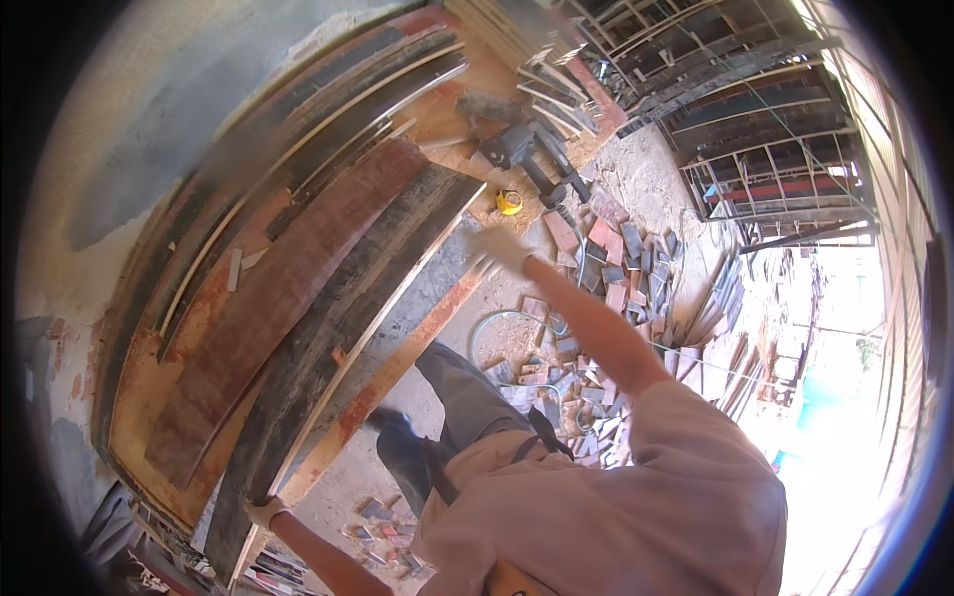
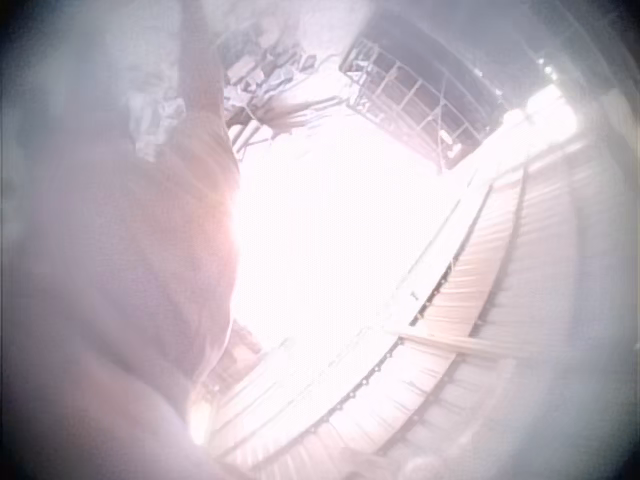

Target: The person assembles a wooden structure by placing planks onto a frame and securing them with a nail gun. They repeatedly pick up planks, align them, and drive nails into the wood.

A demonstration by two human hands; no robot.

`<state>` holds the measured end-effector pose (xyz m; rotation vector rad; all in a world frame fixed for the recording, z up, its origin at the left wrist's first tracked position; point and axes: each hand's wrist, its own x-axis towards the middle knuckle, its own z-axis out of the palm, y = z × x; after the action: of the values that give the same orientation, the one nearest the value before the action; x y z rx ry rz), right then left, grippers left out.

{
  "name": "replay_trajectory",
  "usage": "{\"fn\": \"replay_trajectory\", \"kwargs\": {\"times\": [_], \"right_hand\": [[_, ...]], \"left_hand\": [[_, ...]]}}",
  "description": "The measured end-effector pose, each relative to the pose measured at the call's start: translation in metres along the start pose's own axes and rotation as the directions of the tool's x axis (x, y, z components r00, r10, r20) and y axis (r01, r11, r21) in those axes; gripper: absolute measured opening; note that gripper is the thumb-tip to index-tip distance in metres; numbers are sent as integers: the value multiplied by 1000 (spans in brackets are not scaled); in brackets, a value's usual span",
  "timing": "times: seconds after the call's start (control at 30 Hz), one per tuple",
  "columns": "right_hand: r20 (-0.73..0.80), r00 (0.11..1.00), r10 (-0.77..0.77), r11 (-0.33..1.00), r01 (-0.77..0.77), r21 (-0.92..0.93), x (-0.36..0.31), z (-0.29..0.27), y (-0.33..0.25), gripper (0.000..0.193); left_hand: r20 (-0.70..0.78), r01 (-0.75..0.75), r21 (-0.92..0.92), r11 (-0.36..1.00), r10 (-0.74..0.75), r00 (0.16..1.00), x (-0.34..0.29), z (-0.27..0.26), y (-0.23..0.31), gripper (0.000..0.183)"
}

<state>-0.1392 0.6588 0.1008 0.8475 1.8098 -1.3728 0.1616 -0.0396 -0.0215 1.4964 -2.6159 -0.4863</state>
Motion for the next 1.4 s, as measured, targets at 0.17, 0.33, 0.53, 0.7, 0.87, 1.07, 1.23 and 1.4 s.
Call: {"fn": "replay_trajectory", "kwargs": {"times": [0.17,0.33,0.53,0.7,0.87,1.07,1.23,1.4], "right_hand": [[-217,446,-868,293,108,-950,201,-229,93,66],[-445,727,-523,625,-27,-780,298,-302,88,110],[-500,759,-417,825,85,-559,260,-230,28,42],[-497,829,-257,966,204,-160,129,-252,-4,27],[-246,923,-295,906,352,234,-54,-161,11,29],[213,923,-321,899,227,374,-137,-4,44,29],[178,914,-366,928,373,-8,-184,159,94,21],[461,856,-233,968,249,26,-169,237,211,38]], "left_hand": [[456,220,-713,665,202,867,45,-20,-39,71],[374,357,-475,804,-182,909,33,-14,18,23],[341,517,-852,81,-664,665,20,-48,27,5],[509,560,-825,-72,-523,683,-3,-24,48,12],[616,604,-778,-175,-406,675,-29,2,6,19],[602,595,-798,102,70,795,-49,20,8,43],[826,812,-563,-155,-132,547,-49,-17,19,67],[806,778,-591,-213,-152,572,-18,-32,-46,75]]}}
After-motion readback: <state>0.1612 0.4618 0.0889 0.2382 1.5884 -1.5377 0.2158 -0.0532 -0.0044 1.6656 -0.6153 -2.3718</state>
